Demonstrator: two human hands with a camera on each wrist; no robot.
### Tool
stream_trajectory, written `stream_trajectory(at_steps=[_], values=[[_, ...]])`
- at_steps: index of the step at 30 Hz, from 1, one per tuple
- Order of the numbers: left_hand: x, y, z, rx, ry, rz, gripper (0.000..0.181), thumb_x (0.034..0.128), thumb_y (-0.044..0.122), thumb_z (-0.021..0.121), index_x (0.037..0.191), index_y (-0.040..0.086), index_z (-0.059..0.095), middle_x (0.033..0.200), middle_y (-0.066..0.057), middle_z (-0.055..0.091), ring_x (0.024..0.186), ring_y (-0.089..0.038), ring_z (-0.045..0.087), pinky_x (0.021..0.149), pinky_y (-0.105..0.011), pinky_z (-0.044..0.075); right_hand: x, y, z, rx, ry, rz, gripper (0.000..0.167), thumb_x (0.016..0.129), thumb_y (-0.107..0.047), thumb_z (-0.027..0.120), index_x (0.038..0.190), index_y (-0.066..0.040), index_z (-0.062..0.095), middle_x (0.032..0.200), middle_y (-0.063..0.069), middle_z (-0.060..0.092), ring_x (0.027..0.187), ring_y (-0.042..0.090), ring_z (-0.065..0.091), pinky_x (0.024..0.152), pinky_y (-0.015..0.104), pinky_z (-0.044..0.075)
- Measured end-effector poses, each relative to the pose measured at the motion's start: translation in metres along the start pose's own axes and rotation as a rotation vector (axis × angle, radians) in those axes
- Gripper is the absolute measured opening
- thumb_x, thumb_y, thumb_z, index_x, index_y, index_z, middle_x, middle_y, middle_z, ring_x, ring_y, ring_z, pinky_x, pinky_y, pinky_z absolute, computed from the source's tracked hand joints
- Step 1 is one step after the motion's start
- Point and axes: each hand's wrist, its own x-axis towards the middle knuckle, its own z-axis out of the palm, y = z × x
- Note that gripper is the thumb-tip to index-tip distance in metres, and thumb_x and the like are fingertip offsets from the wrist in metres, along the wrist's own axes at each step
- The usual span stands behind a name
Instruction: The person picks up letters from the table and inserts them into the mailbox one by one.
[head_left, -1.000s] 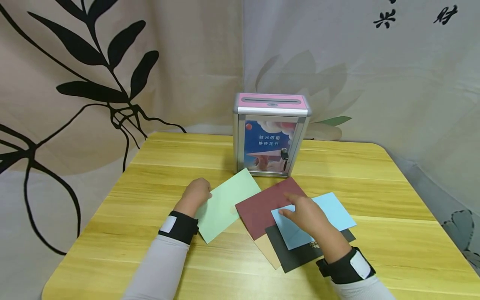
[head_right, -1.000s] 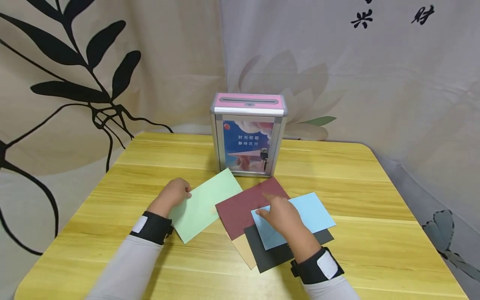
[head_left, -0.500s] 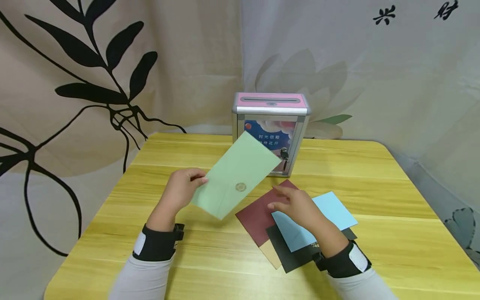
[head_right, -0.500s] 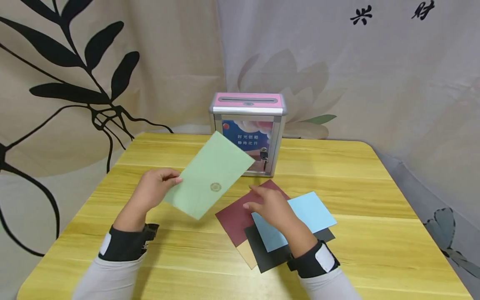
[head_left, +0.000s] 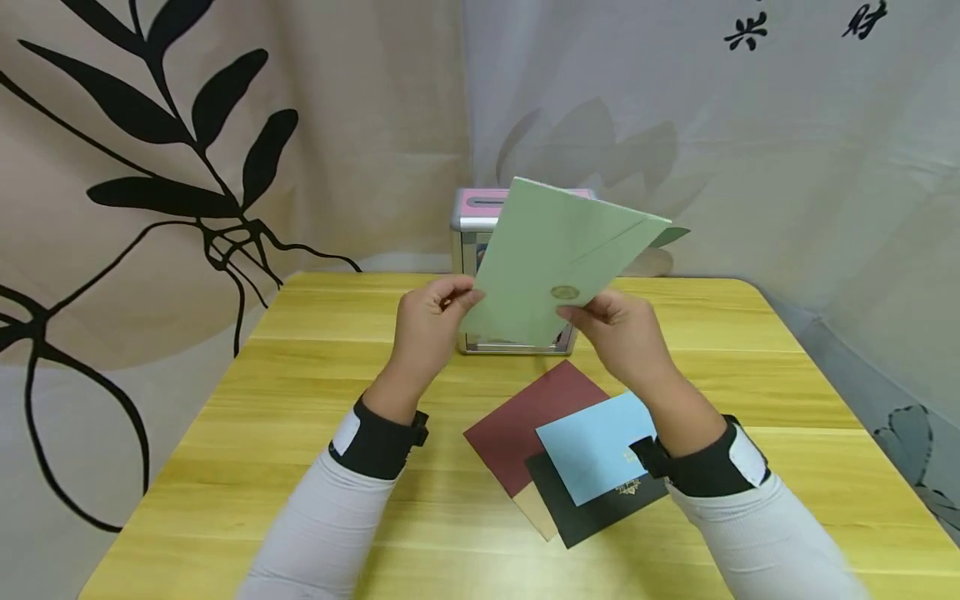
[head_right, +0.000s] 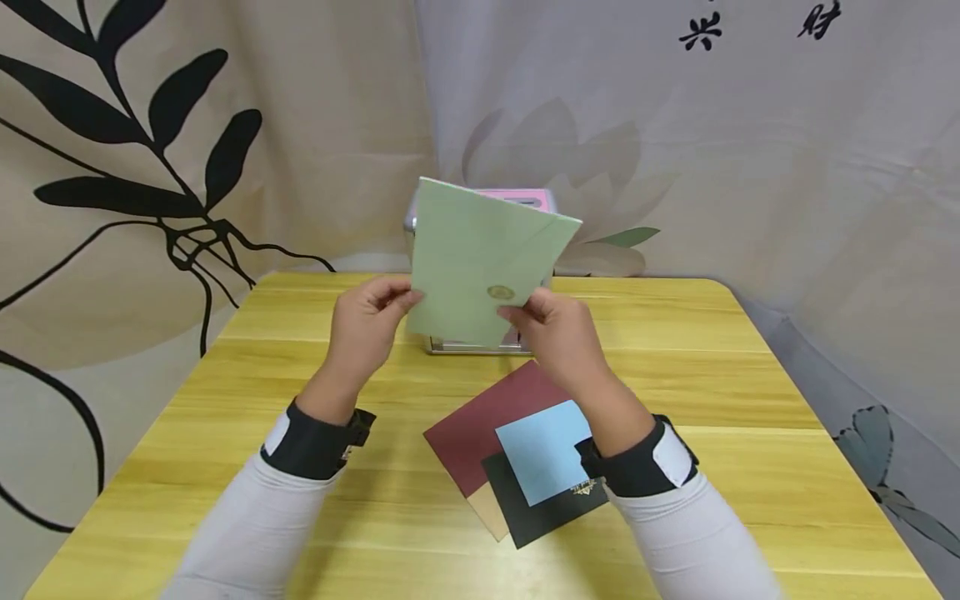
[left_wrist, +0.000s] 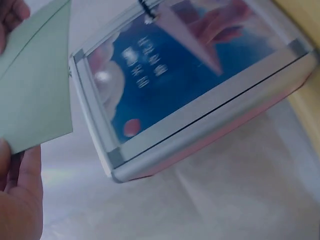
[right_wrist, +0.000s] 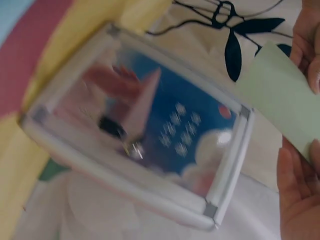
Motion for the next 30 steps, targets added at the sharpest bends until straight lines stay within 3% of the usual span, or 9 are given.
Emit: stream_trajectory(at_steps=[5,7,11,18,30], values=[[0.031,0.021,0.001,0.051,0.081,0.214,0.014,0.0885,0.004,0.067,0.096,-0.006,0.072,0.093,-0.017,0.072,0.083,-0.024,0.068,0.074,-0.032,0.055,0.036,-0.013,-0.021,-0.127,0.164,-0.271,0.018,0.085,0.001,0.069,0.103,0.003,0.073,0.098,0.016,0.072,0.092,0.026,0.068,0.074,0.007,0.045],[0.046,0.026,0.001,0.074,0.122,0.271,0.014,0.0884,0.004,0.066,0.096,-0.006,0.072,0.093,-0.018,0.072,0.083,-0.025,0.068,0.074,-0.033,0.055,0.052,-0.019,-0.028,-0.161,0.21,-0.35,0.017,0.085,0.001,0.069,0.101,0.003,0.074,0.097,0.016,0.073,0.09,0.015,0.068,0.073,0.007,0.044],[0.075,0.031,0.003,0.137,0.192,0.33,0.014,0.0899,0.005,0.065,0.096,-0.006,0.072,0.094,-0.016,0.072,0.087,-0.024,0.069,0.078,-0.029,0.055,0.081,-0.028,-0.038,-0.221,0.249,-0.38,0.016,0.088,-0.005,0.067,0.101,0.0,0.075,0.096,0.014,0.073,0.083,-0.005,0.059,0.072,0.009,0.041],[0.112,0.027,0.01,0.211,0.236,0.305,0.016,0.0919,0.011,0.064,0.091,-0.003,0.072,0.092,-0.012,0.073,0.079,-0.02,0.066,0.074,-0.026,0.05,0.12,-0.029,-0.043,-0.29,0.26,-0.314,0.019,0.092,-0.015,0.064,0.103,-0.004,0.075,0.099,0.012,0.073,0.092,0.022,0.067,0.069,0.009,0.039],[0.138,0.006,0.022,0.268,0.165,0.121,0.023,0.093,0.015,0.063,0.075,0.001,0.059,0.084,-0.009,0.067,0.071,-0.015,0.052,0.065,-0.019,0.035,0.151,-0.007,-0.033,-0.214,0.179,-0.181,0.017,0.092,-0.011,0.066,0.103,-0.002,0.074,0.105,0.015,0.071,0.098,0.023,0.066,0.078,0.018,0.048]])
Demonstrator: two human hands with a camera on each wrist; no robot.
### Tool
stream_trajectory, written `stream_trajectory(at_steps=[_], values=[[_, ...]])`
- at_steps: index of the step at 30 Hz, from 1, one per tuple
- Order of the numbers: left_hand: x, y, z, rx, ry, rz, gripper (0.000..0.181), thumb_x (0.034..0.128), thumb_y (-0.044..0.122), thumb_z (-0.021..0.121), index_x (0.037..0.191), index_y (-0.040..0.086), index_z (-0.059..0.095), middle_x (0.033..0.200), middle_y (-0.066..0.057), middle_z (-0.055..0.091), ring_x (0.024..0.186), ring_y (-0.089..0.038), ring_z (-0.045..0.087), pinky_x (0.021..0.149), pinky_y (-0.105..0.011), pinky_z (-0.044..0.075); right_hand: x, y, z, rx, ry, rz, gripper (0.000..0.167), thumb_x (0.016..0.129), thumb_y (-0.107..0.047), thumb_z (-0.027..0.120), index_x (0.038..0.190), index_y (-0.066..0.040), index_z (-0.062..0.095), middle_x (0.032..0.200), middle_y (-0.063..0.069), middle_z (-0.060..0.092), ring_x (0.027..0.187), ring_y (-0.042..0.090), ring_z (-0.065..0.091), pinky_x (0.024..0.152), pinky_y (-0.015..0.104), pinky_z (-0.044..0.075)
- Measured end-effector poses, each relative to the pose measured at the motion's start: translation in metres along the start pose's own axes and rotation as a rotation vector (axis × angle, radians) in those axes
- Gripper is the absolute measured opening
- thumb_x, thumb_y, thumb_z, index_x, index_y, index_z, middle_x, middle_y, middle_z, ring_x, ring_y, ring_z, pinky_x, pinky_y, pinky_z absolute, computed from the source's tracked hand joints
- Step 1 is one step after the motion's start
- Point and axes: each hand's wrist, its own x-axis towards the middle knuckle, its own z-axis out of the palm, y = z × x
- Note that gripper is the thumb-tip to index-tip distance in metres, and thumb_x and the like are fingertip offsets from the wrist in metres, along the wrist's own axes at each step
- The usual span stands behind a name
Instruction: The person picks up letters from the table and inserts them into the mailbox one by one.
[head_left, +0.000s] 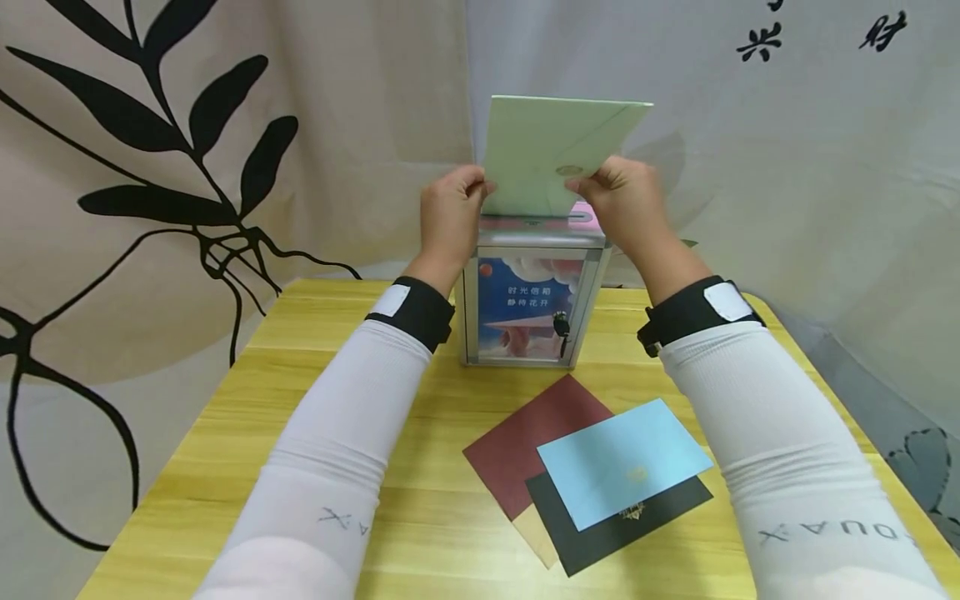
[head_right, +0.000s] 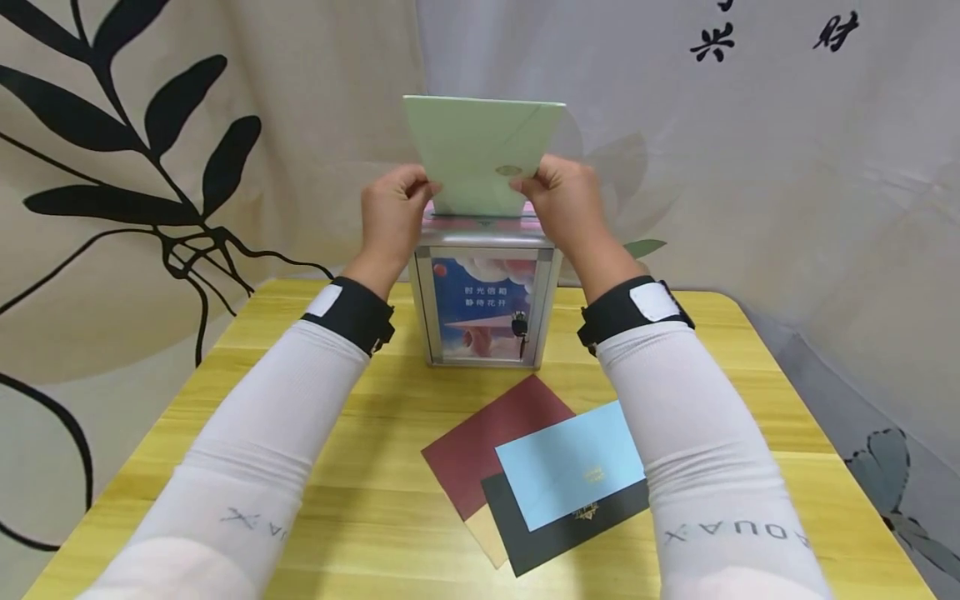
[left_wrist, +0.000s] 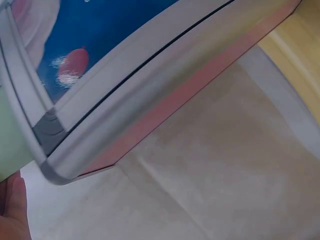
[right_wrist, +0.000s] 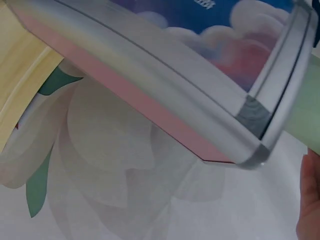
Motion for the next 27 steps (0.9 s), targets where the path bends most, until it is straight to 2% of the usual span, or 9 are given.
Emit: stream_trajectory(at_steps=[5,7,12,16,23,27], values=[[-0.001,-0.006,0.003,0.004,-0.089,-0.082,0.028,0.0933,0.015,0.063,0.071,0.006,0.049,0.076,-0.007,0.057,0.07,-0.016,0.045,0.062,-0.021,0.031,0.001,0.012,0.011,-0.082,-0.069,0.025,0.019,0.092,-0.015,0.065,0.105,-0.004,0.074,0.106,0.014,0.071,0.096,0.027,0.065,0.075,0.027,0.045],[-0.002,-0.005,0.002,-0.008,-0.103,-0.094,0.028,0.0932,0.017,0.063,0.072,0.005,0.049,0.075,-0.007,0.053,0.069,-0.017,0.043,0.062,-0.022,0.031,0.001,0.015,0.014,-0.101,-0.094,0.038,0.02,0.092,-0.016,0.065,0.107,-0.004,0.073,0.107,0.014,0.071,0.092,0.027,0.064,0.074,0.028,0.044],[0.0,0.005,-0.006,-0.069,-0.064,-0.076,0.018,0.0931,0.018,0.062,0.088,0.001,0.063,0.082,-0.01,0.063,0.074,-0.018,0.053,0.067,-0.021,0.039,0.002,0.024,0.02,-0.115,-0.127,0.075,0.02,0.092,-0.014,0.065,0.106,-0.002,0.073,0.106,0.017,0.07,0.09,0.029,0.061,0.074,0.034,0.042],[0.003,0.015,-0.013,-0.125,-0.012,-0.063,0.02,0.0913,0.016,0.064,0.103,0.0,0.069,0.095,-0.011,0.07,0.084,-0.016,0.062,0.076,-0.019,0.047,0.003,0.028,0.022,-0.139,-0.149,0.082,0.019,0.093,-0.013,0.064,0.108,-0.002,0.072,0.105,0.017,0.07,0.09,0.03,0.059,0.075,0.037,0.042],[0.005,0.022,-0.017,-0.15,-0.004,-0.074,0.018,0.0907,0.013,0.065,0.101,-0.001,0.07,0.094,-0.012,0.07,0.082,-0.015,0.06,0.074,-0.017,0.046,0.003,0.029,0.024,-0.139,-0.175,0.104,0.018,0.094,-0.013,0.063,0.105,-0.003,0.073,0.099,0.018,0.07,0.082,0.029,0.054,0.07,0.033,0.038],[0.004,0.018,-0.015,-0.15,0.001,-0.049,0.018,0.0908,0.013,0.064,0.099,-0.003,0.07,0.094,-0.012,0.071,0.081,-0.014,0.06,0.073,-0.017,0.046,0.002,0.026,0.023,-0.074,-0.191,0.141,0.02,0.094,-0.014,0.063,0.108,-0.003,0.072,0.108,0.017,0.069,0.097,0.028,0.059,0.08,0.036,0.043]])
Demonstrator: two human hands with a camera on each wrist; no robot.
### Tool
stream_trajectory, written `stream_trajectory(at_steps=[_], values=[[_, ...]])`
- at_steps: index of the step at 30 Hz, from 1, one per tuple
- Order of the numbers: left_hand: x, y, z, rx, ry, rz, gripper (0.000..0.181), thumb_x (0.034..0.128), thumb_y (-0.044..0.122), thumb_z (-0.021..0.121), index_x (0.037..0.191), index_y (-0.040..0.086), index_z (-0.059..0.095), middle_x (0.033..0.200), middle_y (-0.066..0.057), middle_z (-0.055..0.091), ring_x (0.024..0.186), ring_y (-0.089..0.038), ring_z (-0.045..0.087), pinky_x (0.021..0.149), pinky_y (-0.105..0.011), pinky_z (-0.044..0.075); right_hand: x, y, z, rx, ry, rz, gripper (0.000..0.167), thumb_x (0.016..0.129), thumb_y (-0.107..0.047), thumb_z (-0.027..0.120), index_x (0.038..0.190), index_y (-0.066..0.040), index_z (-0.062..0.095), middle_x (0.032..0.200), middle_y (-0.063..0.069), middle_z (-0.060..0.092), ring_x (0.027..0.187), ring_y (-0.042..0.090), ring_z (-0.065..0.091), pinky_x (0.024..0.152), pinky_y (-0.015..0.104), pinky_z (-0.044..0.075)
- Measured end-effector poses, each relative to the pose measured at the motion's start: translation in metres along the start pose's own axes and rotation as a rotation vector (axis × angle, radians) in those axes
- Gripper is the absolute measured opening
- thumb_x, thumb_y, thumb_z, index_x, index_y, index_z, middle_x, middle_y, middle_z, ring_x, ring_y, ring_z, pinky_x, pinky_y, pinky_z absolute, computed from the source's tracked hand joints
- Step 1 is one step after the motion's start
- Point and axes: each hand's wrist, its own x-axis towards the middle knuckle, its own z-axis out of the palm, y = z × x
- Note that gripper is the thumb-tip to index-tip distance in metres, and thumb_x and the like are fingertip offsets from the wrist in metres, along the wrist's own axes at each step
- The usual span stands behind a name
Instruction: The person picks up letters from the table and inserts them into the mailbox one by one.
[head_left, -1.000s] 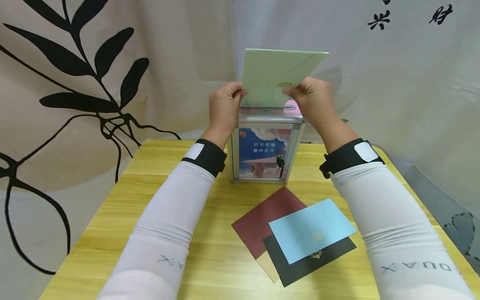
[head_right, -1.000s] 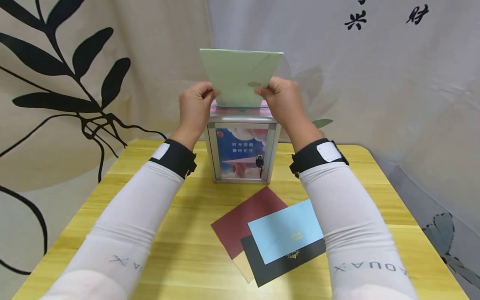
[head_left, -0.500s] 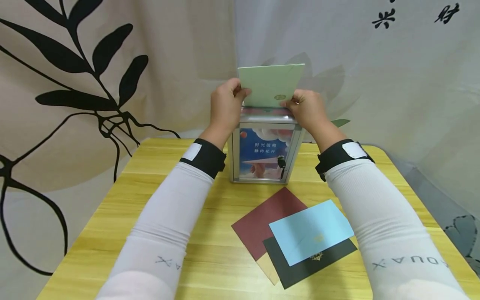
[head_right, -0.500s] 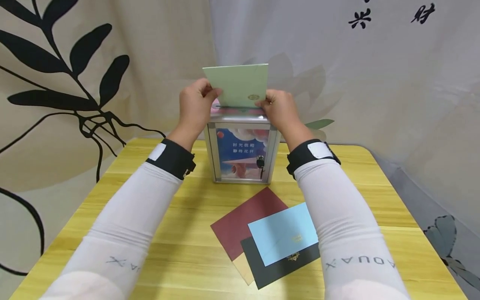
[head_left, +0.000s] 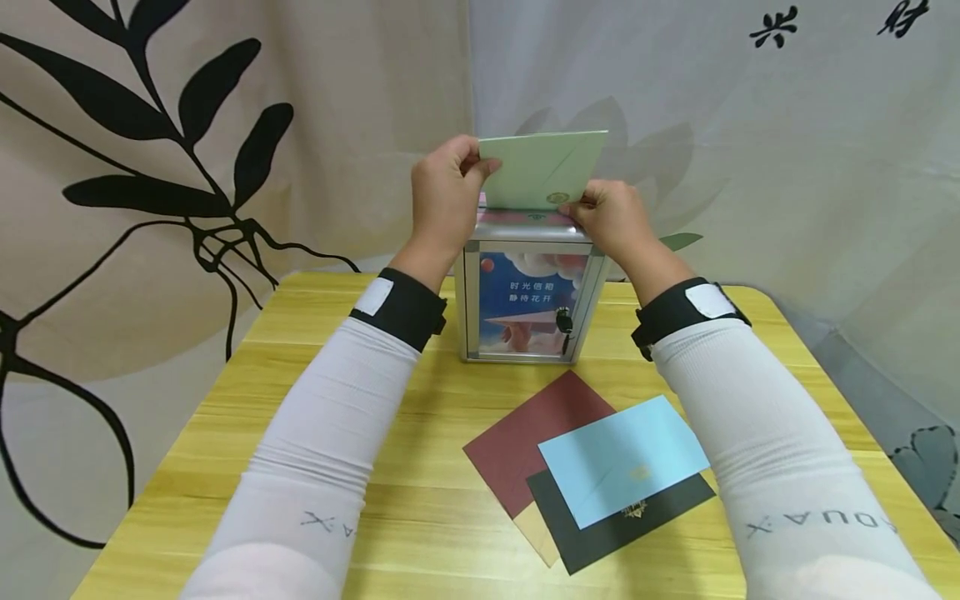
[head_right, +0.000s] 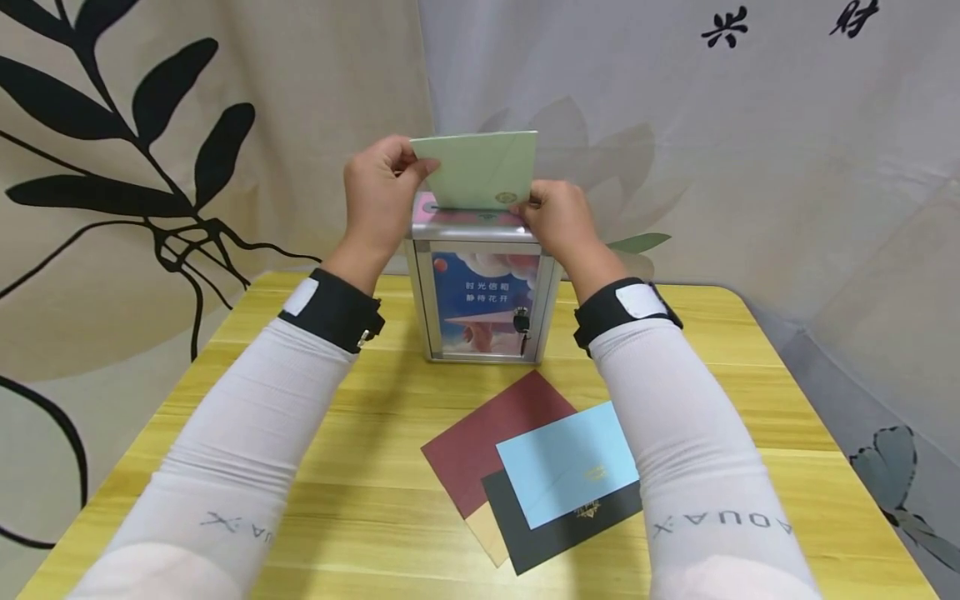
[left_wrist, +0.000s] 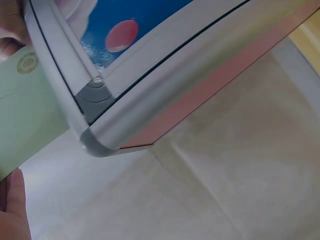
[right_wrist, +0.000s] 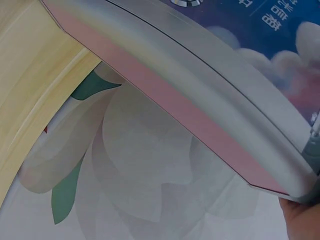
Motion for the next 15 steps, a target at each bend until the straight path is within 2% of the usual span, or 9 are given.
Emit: stream_trajectory(at_steps=[4,6,9,11,13,15], values=[[0.002,-0.005,0.004,0.03,-0.021,0.004,0.018,0.0913,0.014,0.064,0.09,-0.003,0.068,0.087,-0.012,0.068,0.075,-0.013,0.055,0.067,-0.017,0.04,-0.004,-0.005,-0.007,0.123,0.047,0.008,0.021,0.094,-0.013,0.064,0.112,-0.003,0.07,0.115,0.015,0.068,0.116,0.026,0.058,0.096,0.037,0.045],[0.002,-0.009,0.007,0.042,-0.041,-0.006,0.019,0.0912,0.014,0.064,0.084,-0.003,0.064,0.082,-0.011,0.065,0.072,-0.014,0.05,0.064,-0.019,0.036,-0.006,-0.008,-0.012,0.159,0.112,-0.01,0.021,0.094,-0.012,0.064,0.112,-0.004,0.07,0.113,0.015,0.069,0.113,0.022,0.06,0.098,0.034,0.045],[0.003,-0.015,0.012,0.052,-0.063,-0.007,0.019,0.0908,0.013,0.065,0.079,-0.002,0.06,0.079,-0.009,0.061,0.07,-0.015,0.047,0.063,-0.019,0.033,-0.009,-0.013,-0.019,0.162,0.221,-0.059,0.022,0.093,-0.011,0.064,0.114,-0.005,0.069,0.107,0.015,0.07,0.098,0.01,0.064,0.094,0.025,0.047],[0.004,-0.018,0.015,0.062,-0.072,-0.01,0.02,0.0908,0.012,0.066,0.079,-0.002,0.059,0.078,-0.009,0.061,0.071,-0.015,0.047,0.062,-0.019,0.033,-0.011,-0.017,-0.024,0.137,0.274,-0.093,0.024,0.093,-0.011,0.065,0.116,-0.007,0.069,0.103,0.015,0.07,0.086,0.004,0.062,0.086,0.018,0.048],[0.004,-0.02,0.018,0.077,-0.082,-0.021,0.018,0.091,0.012,0.066,0.08,-0.002,0.061,0.079,-0.008,0.061,0.072,-0.015,0.048,0.063,-0.019,0.033,-0.012,-0.018,-0.027,0.102,0.296,-0.127,0.023,0.093,-0.011,0.064,0.114,-0.006,0.07,0.101,0.015,0.07,0.082,0.004,0.061,0.079,0.014,0.046],[0.005,-0.021,0.021,0.095,-0.104,-0.047,0.018,0.0913,0.013,0.066,0.082,-0.002,0.061,0.08,-0.009,0.061,0.073,-0.015,0.048,0.063,-0.019,0.033,-0.012,-0.018,-0.028,0.048,0.306,-0.168,0.018,0.093,-0.009,0.064,0.109,-0.004,0.072,0.099,0.015,0.071,0.083,0.01,0.063,0.075,0.011,0.043]])
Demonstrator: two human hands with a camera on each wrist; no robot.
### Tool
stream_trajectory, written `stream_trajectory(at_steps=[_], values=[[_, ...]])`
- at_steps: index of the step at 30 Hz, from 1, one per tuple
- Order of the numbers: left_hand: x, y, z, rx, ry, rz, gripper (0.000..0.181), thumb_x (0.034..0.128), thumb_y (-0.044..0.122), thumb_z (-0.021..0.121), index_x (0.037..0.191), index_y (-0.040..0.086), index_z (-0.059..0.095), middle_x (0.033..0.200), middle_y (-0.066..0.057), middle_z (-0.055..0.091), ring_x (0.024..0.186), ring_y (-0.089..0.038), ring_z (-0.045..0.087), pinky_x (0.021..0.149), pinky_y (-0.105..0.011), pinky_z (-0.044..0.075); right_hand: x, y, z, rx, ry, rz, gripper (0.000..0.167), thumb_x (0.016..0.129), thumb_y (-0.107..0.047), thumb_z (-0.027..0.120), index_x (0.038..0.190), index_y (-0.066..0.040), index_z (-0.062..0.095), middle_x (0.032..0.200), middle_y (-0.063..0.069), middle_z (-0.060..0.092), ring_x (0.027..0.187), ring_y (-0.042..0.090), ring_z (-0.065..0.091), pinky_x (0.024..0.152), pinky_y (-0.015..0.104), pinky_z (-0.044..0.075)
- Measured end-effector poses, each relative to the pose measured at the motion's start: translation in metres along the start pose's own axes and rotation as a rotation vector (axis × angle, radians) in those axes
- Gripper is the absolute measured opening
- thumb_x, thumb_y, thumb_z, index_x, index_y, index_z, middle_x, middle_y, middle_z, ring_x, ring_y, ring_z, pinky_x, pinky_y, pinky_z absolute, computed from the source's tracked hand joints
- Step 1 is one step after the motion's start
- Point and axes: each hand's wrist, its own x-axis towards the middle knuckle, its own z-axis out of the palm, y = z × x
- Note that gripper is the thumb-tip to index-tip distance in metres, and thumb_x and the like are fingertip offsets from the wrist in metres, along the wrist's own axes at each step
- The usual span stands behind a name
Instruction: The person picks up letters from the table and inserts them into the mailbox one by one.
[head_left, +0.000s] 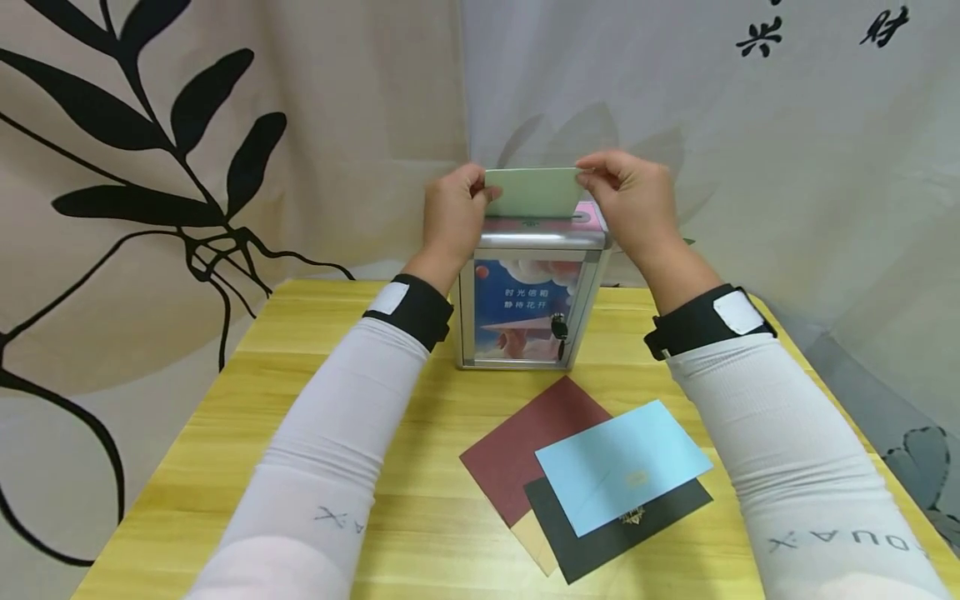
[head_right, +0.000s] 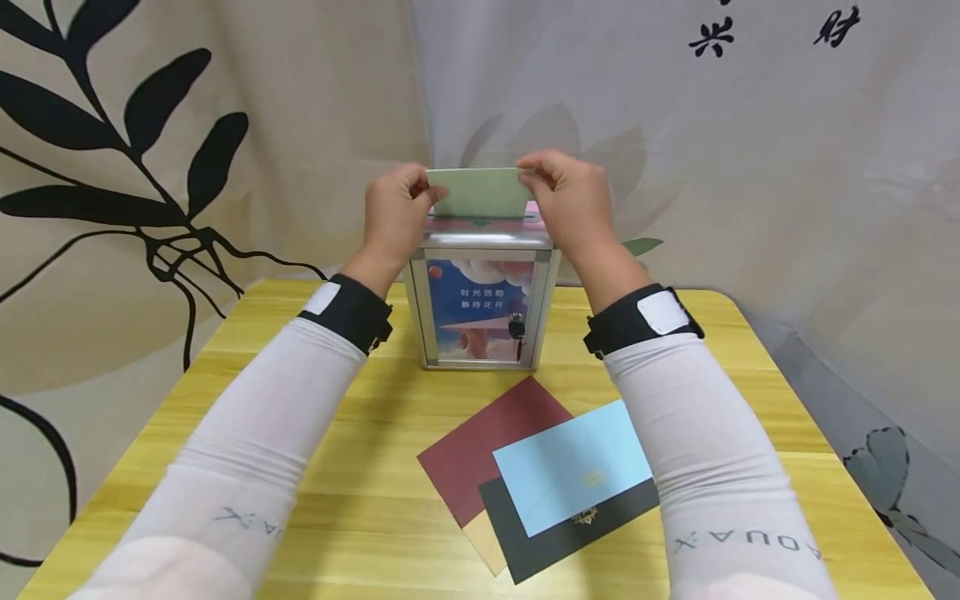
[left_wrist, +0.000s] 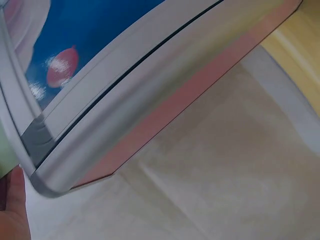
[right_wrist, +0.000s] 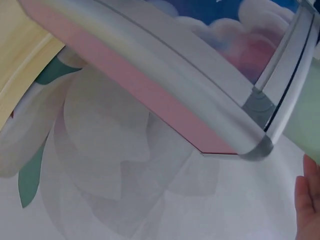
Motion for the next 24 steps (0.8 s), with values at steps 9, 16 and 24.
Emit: stream_trajectory(at_steps=[9,16,24], values=[[0.001,0.0,-0.001,0.086,-0.058,-0.023,0.018,0.0939,0.016,0.063,0.104,0.003,0.069,0.102,-0.008,0.07,0.09,-0.016,0.061,0.079,-0.024,0.048,-0.002,0.008,0.012,-0.067,-0.023,-0.06,0.013,0.093,-0.003,0.062,0.097,0.001,0.073,0.096,0.017,0.072,0.086,0.03,0.068,0.071,0.018,0.043],[0.003,-0.002,0.001,0.32,-0.156,0.092,0.018,0.0989,0.012,0.055,0.105,0.004,0.07,0.106,-0.008,0.071,0.097,-0.021,0.065,0.086,-0.029,0.05,-0.003,0.019,0.022,-0.201,-0.089,-0.048,0.014,0.094,-0.004,0.06,0.099,-0.001,0.073,0.098,0.016,0.072,0.09,0.033,0.068,0.081,0.042,0.053],[-0.001,-0.008,0.009,0.513,-0.283,0.051,0.024,0.086,-0.001,0.065,0.108,0.009,0.065,0.11,-0.009,0.068,0.1,-0.023,0.062,0.08,-0.031,0.053,-0.008,0.017,0.027,-0.411,-0.297,0.027,0.022,0.097,-0.009,0.056,0.114,-0.007,0.07,0.109,0.015,0.069,0.091,0.035,0.058,0.085,0.045,0.048]])
